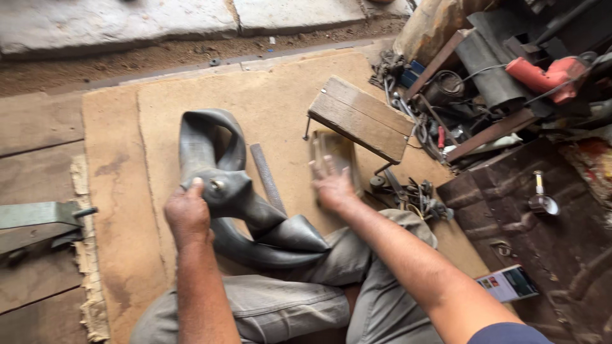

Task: The person inserts a metal valve stem into a hole in a black rubber tire inner tube. They then use a hammer to tap the valve stem into place. Finally, they use a metal file to smooth the rubber surface around the valve stem.

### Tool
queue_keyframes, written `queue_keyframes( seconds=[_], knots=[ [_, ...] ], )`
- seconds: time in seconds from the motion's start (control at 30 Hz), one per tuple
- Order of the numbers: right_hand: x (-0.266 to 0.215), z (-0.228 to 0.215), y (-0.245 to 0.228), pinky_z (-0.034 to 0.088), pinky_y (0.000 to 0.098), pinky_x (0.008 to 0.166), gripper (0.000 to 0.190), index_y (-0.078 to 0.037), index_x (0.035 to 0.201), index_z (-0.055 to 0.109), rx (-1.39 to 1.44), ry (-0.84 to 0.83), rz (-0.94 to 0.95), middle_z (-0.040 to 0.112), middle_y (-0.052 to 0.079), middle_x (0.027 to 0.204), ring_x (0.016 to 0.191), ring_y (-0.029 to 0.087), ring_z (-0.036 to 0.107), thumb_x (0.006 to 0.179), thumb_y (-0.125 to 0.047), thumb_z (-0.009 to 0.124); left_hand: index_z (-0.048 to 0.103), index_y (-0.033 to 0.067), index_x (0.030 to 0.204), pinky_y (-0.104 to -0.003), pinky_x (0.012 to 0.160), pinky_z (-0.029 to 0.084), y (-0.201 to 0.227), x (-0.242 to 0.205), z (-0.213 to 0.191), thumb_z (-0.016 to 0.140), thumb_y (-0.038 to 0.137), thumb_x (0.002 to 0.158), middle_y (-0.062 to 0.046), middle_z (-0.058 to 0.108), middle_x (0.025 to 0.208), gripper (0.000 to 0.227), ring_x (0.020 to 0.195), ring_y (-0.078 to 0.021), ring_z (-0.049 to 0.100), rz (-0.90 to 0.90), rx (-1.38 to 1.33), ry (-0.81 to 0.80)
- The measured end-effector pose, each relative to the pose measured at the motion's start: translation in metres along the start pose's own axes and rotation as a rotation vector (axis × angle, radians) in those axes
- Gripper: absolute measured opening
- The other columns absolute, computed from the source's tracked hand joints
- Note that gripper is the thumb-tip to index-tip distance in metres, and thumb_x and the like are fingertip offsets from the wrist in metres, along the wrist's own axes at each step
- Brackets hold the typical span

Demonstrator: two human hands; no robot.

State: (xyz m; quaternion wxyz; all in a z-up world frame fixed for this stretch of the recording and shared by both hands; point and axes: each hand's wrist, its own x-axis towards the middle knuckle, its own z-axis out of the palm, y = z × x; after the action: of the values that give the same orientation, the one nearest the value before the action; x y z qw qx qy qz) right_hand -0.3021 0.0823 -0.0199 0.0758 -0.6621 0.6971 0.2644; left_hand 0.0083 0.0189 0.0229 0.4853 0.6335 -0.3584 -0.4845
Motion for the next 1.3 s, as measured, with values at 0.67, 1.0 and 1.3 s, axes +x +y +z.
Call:
queue_keyframes(
  seconds=[0.67,1.0,1.3],
  knots=[
    [-0.04,-0.066,-0.048,0.054,0.0363,0.095,0.036,-0.009,0.114,0.072,1.289,0.745,-0.192,0.07,0.012,0.117,0.112,0.024,0.067,0.092,-0.038,0.074,0.069,-0.0053,0.113,-0.03,0.086,0.056,-0.025,-0.035,0.076,0.07,0.008,0.09,-0.011,0.075,0.105,0.026,0.093,-0.0172,0.071,-0.345,-0.489,-0.364],
    [-0.018,-0.079,-0.037,0.049,0.0385,0.088,0.014,-0.009,0.096,0.076,1.208,0.687,-0.217,0.073,0.006,0.092,0.09,0.024,0.067,0.094,-0.023,0.074,0.071,-0.005,0.105,-0.031,0.084,0.055,-0.006,-0.044,0.086,0.069,0.003,0.089,-0.012,0.076,0.101,0.018,0.09,-0.0174,0.071,-0.346,-0.495,-0.396],
    [-0.002,-0.055,-0.035,0.053,0.0312,0.074,0.025,-0.002,0.094,0.073,1.464,0.482,-0.105,0.071,0.008,0.087,0.084,0.016,0.067,0.097,-0.026,0.067,0.072,-0.005,0.105,-0.029,0.084,0.055,-0.004,-0.051,0.092,0.07,0.002,0.088,-0.01,0.076,0.099,0.018,0.088,-0.0145,0.07,-0.332,-0.398,-0.364]
  ],
)
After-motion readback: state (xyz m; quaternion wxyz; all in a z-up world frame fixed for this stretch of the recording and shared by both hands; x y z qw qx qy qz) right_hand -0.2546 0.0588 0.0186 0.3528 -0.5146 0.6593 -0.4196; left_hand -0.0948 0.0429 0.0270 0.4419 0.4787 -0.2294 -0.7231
